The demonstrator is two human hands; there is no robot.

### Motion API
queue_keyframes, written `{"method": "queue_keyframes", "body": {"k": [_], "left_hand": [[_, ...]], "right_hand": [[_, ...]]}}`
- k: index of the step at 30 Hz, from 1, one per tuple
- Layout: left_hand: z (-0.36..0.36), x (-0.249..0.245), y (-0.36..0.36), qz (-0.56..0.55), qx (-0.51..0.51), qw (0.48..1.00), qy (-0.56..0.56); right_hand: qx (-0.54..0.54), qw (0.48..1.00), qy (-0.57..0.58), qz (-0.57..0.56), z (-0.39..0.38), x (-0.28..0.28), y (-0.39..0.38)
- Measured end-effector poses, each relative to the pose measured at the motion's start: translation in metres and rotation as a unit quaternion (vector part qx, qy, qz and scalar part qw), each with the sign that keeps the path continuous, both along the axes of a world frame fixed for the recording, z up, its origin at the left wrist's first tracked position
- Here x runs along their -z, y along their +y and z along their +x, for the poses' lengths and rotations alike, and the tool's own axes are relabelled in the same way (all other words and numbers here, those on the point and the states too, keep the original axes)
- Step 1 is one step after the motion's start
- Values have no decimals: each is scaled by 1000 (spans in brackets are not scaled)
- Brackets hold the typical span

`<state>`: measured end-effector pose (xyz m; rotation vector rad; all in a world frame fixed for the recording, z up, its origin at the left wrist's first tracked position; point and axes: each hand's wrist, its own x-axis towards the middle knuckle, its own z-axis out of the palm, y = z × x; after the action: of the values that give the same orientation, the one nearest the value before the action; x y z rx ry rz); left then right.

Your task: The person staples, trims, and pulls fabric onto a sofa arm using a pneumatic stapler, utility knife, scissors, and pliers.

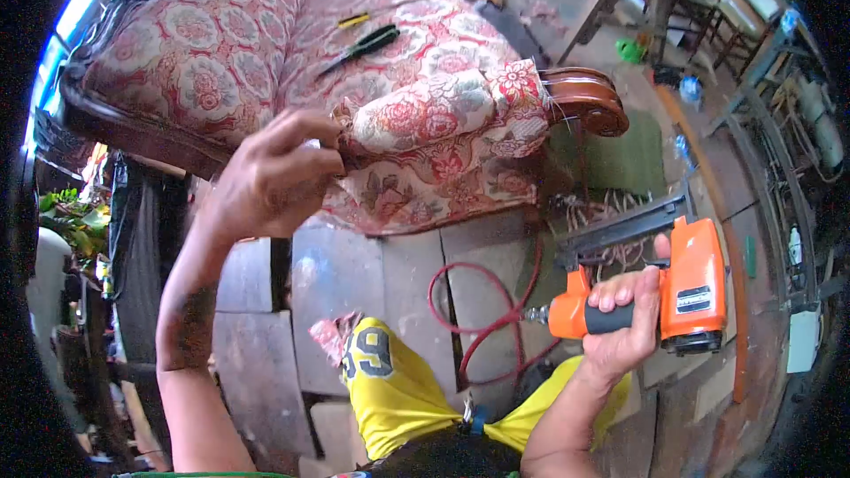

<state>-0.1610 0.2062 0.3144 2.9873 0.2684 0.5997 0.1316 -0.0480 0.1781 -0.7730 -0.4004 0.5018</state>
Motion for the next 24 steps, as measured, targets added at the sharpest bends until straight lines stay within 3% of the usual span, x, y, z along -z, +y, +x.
{"method": "queue_keyframes", "body": {"k": [4, 7, 9, 10, 12, 14, 15, 17, 20, 22, 24], "left_hand": [[-15, 41, 8, 60, -11, 995, -83], [-13, 34, -2, 20, -27, 998, -49], [-8, 21, -11, -65, -59, 995, -53], [-10, 17, -14, -84, -57, 994, -41], [-9, 10, -11, -141, -70, 988, -2], [-3, 0, -12, -144, -76, 987, 4], [1, 6, -9, -181, -148, 972, -24], [15, 3, -6, -299, -281, 911, -45], [18, 2, 9, -322, -237, 908, -128], [7, 9, 23, -297, -184, 931, -111], [3, 18, 29, -578, -249, 774, -74]], "right_hand": [[-90, 994, 23, -61, -7, -54, 2], [-193, 968, 8, -163, -16, -97, -15], [-238, 941, 26, -238, -29, -119, -30], [-246, 927, 81, -270, -38, -140, -31], [-227, 882, 19, -412, -56, -160, -39], [-271, 864, -13, -424, -71, -162, -45], [-241, 840, -170, -455, -79, -168, -41], [-245, 842, -118, -467, -97, -197, -21], [-226, 829, -109, -499, -133, -217, 9], [-199, 829, -123, -508, -170, -223, 20], [-159, 817, -101, -546, -215, -228, 31]]}}
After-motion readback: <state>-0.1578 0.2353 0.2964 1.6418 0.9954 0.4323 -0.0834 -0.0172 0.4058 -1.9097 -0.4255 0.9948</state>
